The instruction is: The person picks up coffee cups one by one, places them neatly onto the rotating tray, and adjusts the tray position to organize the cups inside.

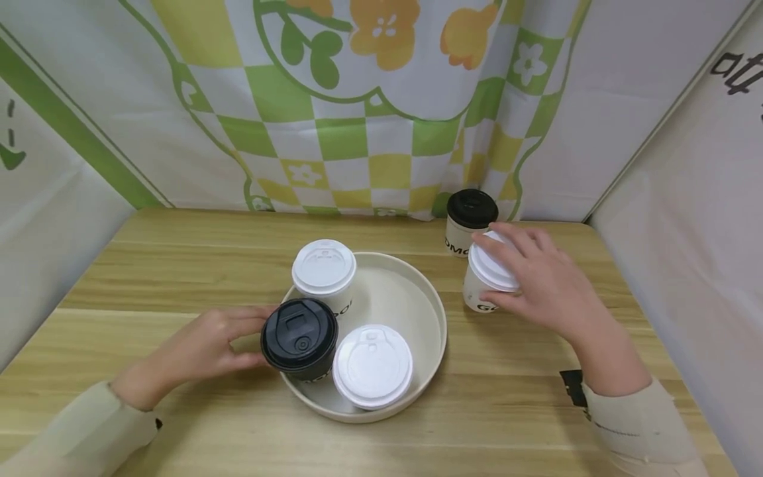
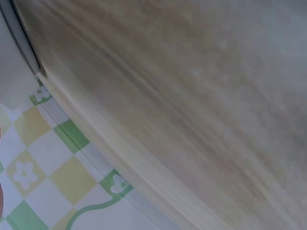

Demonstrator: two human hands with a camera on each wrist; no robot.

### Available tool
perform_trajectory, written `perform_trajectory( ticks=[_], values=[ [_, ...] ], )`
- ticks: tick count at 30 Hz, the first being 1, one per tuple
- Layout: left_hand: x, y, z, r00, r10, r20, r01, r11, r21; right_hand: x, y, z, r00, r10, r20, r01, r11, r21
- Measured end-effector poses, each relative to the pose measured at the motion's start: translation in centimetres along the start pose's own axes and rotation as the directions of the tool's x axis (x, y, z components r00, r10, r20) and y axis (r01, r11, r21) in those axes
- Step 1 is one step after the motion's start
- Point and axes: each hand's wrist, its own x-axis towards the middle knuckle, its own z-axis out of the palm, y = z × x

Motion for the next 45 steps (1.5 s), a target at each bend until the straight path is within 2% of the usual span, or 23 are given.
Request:
perform_trajectory(
  ticks=[4, 8, 13, 18, 22, 30, 33, 40, 45],
  values=[
    [0.1, -0.5, -0.2, 1.000, 0.004, 0.008, -0.004, 0.999, -0.049, -0.1, 0.0, 0.2, 1.000, 0.000, 0.002, 0.000, 1.000, -0.001],
    [0.3, -1.2, -0.3, 0.998, -0.034, 0.048, 0.038, 0.995, -0.095, -0.2, 0.0, 0.3, 1.000, 0.002, 0.001, -0.002, 1.000, 0.004],
    [0.2, -1.5, -0.5, 0.994, -0.072, 0.081, 0.078, 0.994, -0.075, -0.3, 0.0, 0.4, 1.000, 0.009, 0.009, -0.010, 1.000, 0.004],
    [-0.4, -1.0, -0.8, 0.999, -0.043, 0.033, 0.044, 0.999, -0.029, -0.3, 0.1, 0.5, 1.000, 0.011, 0.006, -0.011, 1.000, 0.009],
    [-1.3, -0.1, -1.3, 0.999, 0.011, -0.042, -0.011, 1.000, 0.009, -0.3, 0.1, 0.4, 1.000, 0.017, 0.007, -0.017, 1.000, 0.013],
    [-1.5, 1.5, -0.6, 0.974, 0.159, -0.163, -0.159, 0.987, 0.015, -0.3, 0.1, 0.5, 1.000, 0.005, -0.007, -0.005, 1.000, 0.009],
    [-1.5, 1.8, -0.2, 0.970, 0.172, -0.172, -0.170, 0.985, 0.025, -0.3, 0.1, 0.5, 1.000, 0.011, -0.003, -0.011, 1.000, 0.008],
    [-1.4, 1.9, 0.1, 0.987, 0.107, -0.123, -0.102, 0.994, 0.043, -0.3, 0.1, 0.5, 1.000, 0.008, -0.003, -0.008, 1.000, 0.012],
    [-1.0, 1.6, 0.1, 0.989, 0.093, -0.115, -0.089, 0.995, 0.038, -0.3, 0.1, 0.5, 1.000, 0.007, 0.000, -0.007, 1.000, 0.006]
  ],
)
